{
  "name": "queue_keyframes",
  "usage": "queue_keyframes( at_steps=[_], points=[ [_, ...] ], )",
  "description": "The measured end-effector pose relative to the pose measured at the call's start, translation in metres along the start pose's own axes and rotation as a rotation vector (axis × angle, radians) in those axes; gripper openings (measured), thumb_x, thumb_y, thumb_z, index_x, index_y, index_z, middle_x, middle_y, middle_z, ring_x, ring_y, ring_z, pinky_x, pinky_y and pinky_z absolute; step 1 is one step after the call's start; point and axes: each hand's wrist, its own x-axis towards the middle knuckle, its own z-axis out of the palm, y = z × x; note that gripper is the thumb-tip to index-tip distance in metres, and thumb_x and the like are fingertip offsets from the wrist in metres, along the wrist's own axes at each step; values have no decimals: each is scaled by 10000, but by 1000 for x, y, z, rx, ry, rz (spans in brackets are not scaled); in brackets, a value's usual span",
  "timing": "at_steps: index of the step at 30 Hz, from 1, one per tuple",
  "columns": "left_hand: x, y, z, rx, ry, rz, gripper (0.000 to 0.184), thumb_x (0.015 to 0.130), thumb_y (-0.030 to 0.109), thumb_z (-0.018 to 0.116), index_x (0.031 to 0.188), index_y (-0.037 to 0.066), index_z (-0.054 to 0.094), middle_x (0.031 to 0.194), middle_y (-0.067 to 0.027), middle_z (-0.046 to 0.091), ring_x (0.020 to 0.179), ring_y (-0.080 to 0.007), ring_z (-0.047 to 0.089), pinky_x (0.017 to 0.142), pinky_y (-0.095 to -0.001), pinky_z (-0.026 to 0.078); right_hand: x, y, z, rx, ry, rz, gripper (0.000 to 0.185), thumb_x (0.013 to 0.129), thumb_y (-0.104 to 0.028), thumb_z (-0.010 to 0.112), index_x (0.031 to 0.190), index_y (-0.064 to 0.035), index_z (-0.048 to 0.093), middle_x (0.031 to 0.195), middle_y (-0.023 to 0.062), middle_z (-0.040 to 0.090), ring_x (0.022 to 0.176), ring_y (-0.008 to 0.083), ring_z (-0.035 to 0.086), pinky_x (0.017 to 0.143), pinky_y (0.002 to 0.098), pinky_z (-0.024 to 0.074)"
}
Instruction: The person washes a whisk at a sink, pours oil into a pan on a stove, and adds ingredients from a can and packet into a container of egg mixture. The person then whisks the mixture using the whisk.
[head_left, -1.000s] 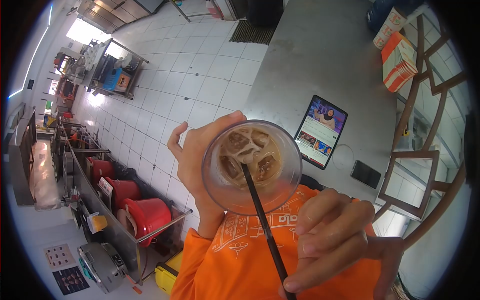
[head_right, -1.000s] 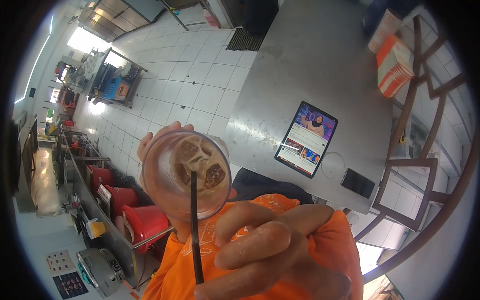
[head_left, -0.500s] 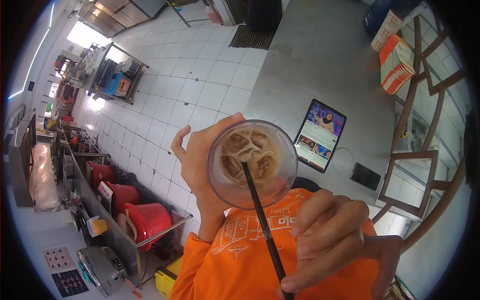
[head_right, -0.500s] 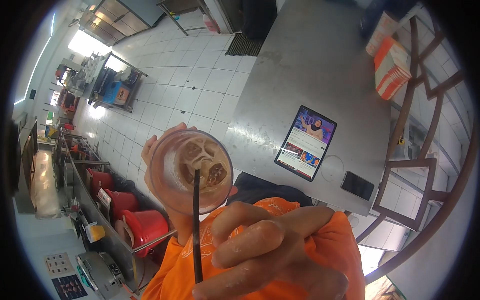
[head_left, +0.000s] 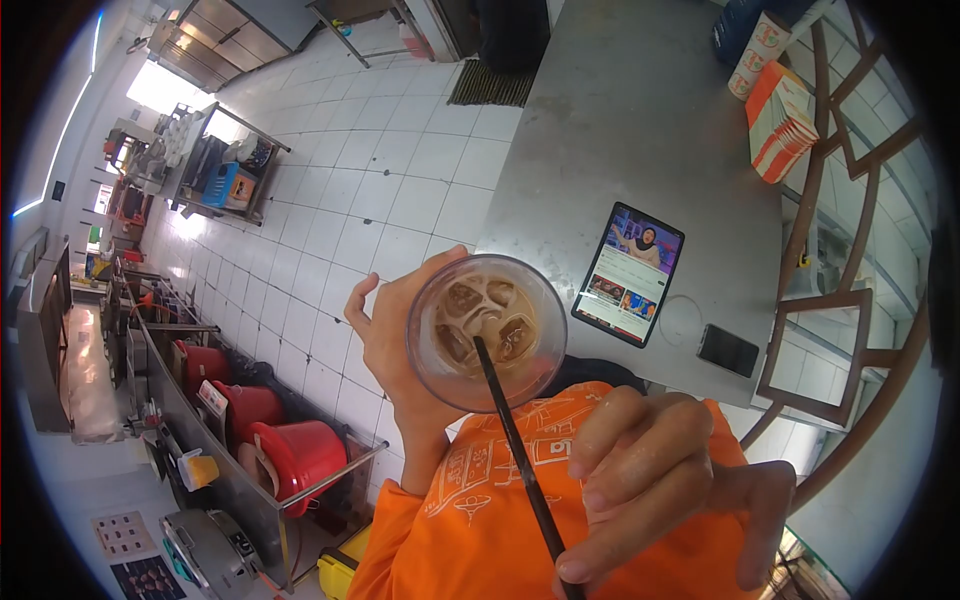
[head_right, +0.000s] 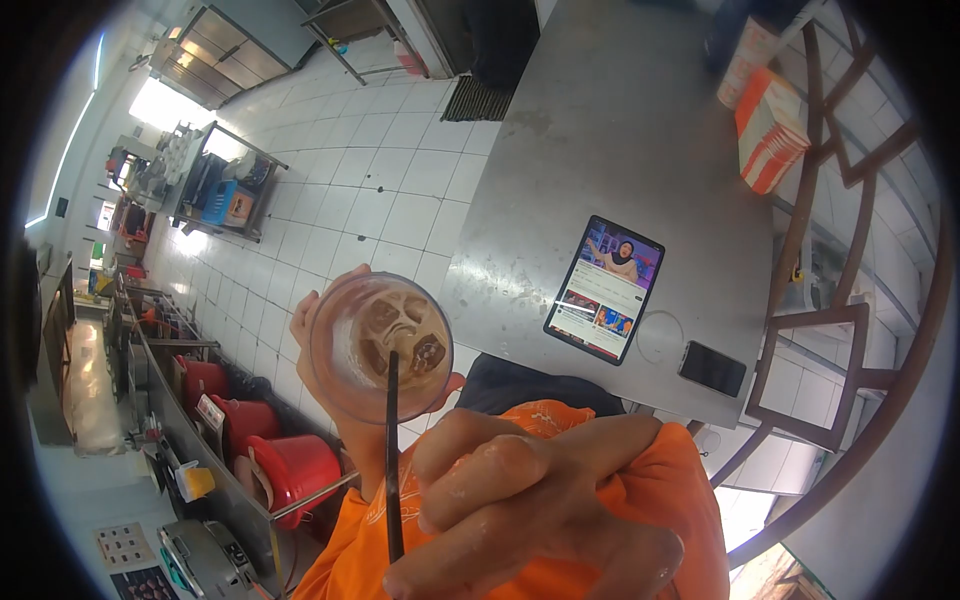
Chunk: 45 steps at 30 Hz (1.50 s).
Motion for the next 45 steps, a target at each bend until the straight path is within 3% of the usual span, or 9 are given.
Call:
queue_keyframes(
  at_steps=[2,5,7,13,17,26,33,39,45],
  points=[
    [-2,1,-3,36,-57,19,739,598,514,802,1088,12,569,1054,-134,677,1021,-256,637,1040,-393,289,-5,-5,2,-7,20,100,610,813,-211,708,1316,-357,397,896,54,723,856,184,487,689,339,394],
    [-6,0,-4,54,-123,-14,691,628,450,817,1099,9,568,1076,-132,658,1017,-245,631,1000,-399,364,-15,-7,16,-247,225,137,779,738,-214,810,1339,-280,319,805,-11,701,789,167,492,641,289,424],
    [-11,-3,-1,4,-107,-60,681,673,371,821,1167,1,531,1120,-140,626,1034,-224,620,948,-370,451,-13,-1,18,-233,243,168,798,733,-186,817,1344,-277,312,824,7,704,775,174,486,631,299,417],
    [-11,-6,3,-45,-30,-107,514,705,318,754,1090,26,581,1088,-105,660,1012,-198,631,993,-381,357,-15,12,7,-363,91,298,859,699,-47,834,1344,-256,306,858,66,702,674,173,465,548,273,367],
    [-12,-8,0,-48,11,-143,407,726,283,710,1039,42,614,1067,-82,682,998,-181,638,1023,-388,293,-19,15,12,-535,171,270,796,686,-84,853,1294,-245,365,833,46,705,696,162,486,530,265,352],
    [3,16,0,-104,49,-162,283,805,222,633,1029,49,631,1001,-40,709,953,-128,643,1037,-391,262,-28,17,15,-546,137,88,679,773,-194,801,1264,-275,340,803,13,723,707,148,438,606,276,338],
    [0,25,11,-189,90,-239,262,813,217,631,1019,56,647,963,-5,713,847,-104,638,1034,-400,266,-31,30,13,-710,386,-276,732,777,-271,787,1335,-262,314,748,-128,687,733,118,424,654,284,338],
    [15,35,1,-97,18,-34,254,764,201,674,975,61,668,917,25,708,772,-97,608,1023,-396,293,-28,21,16,-635,421,-347,820,735,-296,815,1385,-215,321,710,-171,646,763,93,397,680,284,299],
    [10,40,-1,-153,-34,-228,295,728,232,686,983,85,685,874,35,705,748,-79,594,1014,-390,290,-30,25,7,-559,378,-504,866,716,-285,831,1404,-206,312,702,-201,628,757,75,380,682,282,282]
  ],
)
